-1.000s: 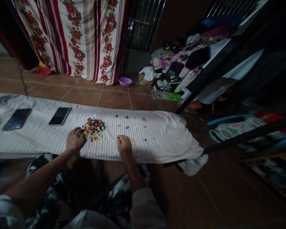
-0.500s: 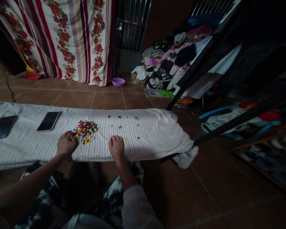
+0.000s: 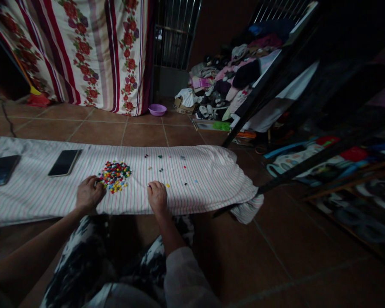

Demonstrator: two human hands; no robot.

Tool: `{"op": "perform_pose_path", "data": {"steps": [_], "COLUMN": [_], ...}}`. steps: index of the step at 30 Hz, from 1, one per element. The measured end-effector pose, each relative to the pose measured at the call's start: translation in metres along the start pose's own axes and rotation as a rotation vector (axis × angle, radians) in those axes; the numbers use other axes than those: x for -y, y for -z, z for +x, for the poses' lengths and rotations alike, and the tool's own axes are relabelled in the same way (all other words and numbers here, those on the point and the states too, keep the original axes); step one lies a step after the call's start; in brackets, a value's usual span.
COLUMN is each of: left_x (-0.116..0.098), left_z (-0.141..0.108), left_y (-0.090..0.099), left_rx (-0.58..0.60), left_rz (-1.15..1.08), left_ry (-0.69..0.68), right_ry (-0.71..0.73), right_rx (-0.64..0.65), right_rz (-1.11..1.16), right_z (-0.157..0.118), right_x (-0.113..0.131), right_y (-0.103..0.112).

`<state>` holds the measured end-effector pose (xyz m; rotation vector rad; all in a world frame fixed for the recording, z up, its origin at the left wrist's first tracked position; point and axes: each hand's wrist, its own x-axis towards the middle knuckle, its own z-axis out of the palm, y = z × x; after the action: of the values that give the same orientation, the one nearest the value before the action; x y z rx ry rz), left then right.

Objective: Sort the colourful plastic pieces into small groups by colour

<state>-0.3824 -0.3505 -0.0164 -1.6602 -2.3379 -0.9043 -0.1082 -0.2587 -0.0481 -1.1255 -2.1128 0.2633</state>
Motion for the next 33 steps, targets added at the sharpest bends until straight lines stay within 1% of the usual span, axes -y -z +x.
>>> {"op": "perform_pose_path", "data": {"steps": [4, 7, 10, 13, 17, 23, 33], "left_x": [-0.0001, -0.0011, -0.0023, -0.0025, -0.0013, -0.0009, -0.0028], "left_z": [0.0002, -0.0001, -0.0005, -0.0007, -0.0008, -0.0010, -0.0002], "left_y": [-0.0018, -0.0019, -0.0008, -0.0005, -0.0021, -0.0039, -0.0039], "left_rx": [-0.041, -0.047, -0.027, -0.036, -0.047, -0.043, -0.067], "left_rz": [-0.013, -0.010, -0.015, -0.018, -0.010, 0.020, -0.030], "left_ry": [0.037, 0.063, 0.044, 0.032, 0.046, 0.057, 0.092], "right_ry": [-0.003, -0.002, -0.010, -0.010, -0.001, -0.026, 0.003], "right_rx": [0.008, 0.015, 0.005, -0.004, 0.003, 0.016, -0.050], "right_rz": [-0.022, -0.057, -0.080, -0.081, -0.061, -0.032, -0.031], "right_z": [0.0005, 0.0003, -0.0001, -0.0002, 0.0006, 0.0028, 0.0034], "right_x": [0.0023, 0.0056, 0.0078, 0.0081, 0.0068, 0.0047, 0.0041], "right_y": [0.0015, 0.0023, 0.0024, 0.0023, 0.0023, 0.0017, 0.0008]}}
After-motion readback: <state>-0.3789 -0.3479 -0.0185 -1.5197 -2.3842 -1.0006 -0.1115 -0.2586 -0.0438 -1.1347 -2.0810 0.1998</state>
